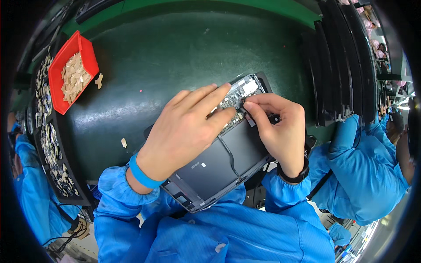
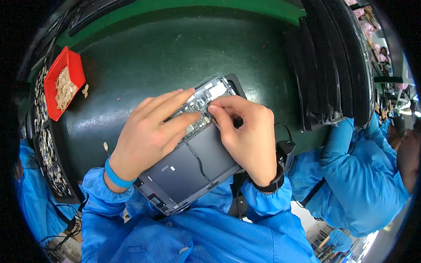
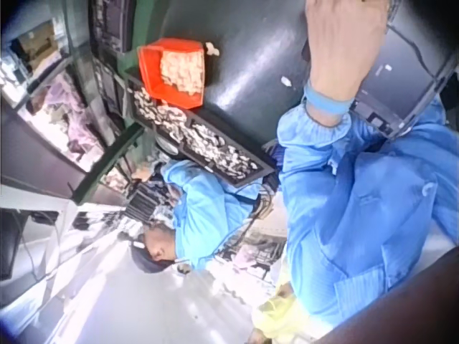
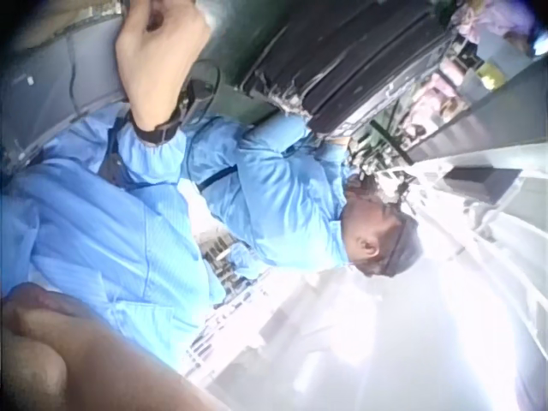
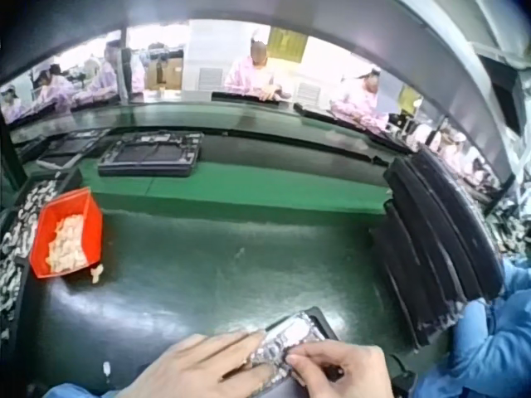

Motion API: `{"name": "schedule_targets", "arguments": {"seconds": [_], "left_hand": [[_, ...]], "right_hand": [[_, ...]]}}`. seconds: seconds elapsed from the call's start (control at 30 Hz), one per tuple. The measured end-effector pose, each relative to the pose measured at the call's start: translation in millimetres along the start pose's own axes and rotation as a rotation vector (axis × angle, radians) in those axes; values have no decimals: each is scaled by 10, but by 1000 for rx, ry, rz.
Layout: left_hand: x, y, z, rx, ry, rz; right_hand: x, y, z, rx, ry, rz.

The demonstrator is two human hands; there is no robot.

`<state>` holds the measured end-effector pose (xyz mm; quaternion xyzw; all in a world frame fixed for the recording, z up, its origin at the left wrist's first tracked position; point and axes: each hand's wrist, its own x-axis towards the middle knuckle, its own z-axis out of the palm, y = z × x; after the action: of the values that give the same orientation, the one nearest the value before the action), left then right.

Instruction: The person attaches components and tape strips onto tablet chassis by hand, placing each assembled unit onto the conveyor track and repeating the process.

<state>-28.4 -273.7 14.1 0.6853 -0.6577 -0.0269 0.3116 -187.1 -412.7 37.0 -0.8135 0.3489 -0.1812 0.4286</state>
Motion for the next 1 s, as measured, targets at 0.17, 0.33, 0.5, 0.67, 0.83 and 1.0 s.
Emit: {"name": "schedule_targets", "arguments": {"seconds": [0.17,0.33,0.5,0.67,0.83,1.0], "left_hand": [[83,22,-44,-309,84,-189],[109,-2,-21,-404,44,-184],[88,-7,-13,-422,56,-178],[85,2,43,-363,189,-179],[43,-21,36,-272,97,-101],[52,-9,17,-273,87,-102]], "right_hand": [[-85,-101,-13,72,11,-65],[-108,-91,-71,156,-119,26],[-102,-83,-44,125,-108,-41],[-21,-90,-121,97,-84,97],[43,-12,-97,36,-140,73],[44,-1,-97,53,-133,109]]}}
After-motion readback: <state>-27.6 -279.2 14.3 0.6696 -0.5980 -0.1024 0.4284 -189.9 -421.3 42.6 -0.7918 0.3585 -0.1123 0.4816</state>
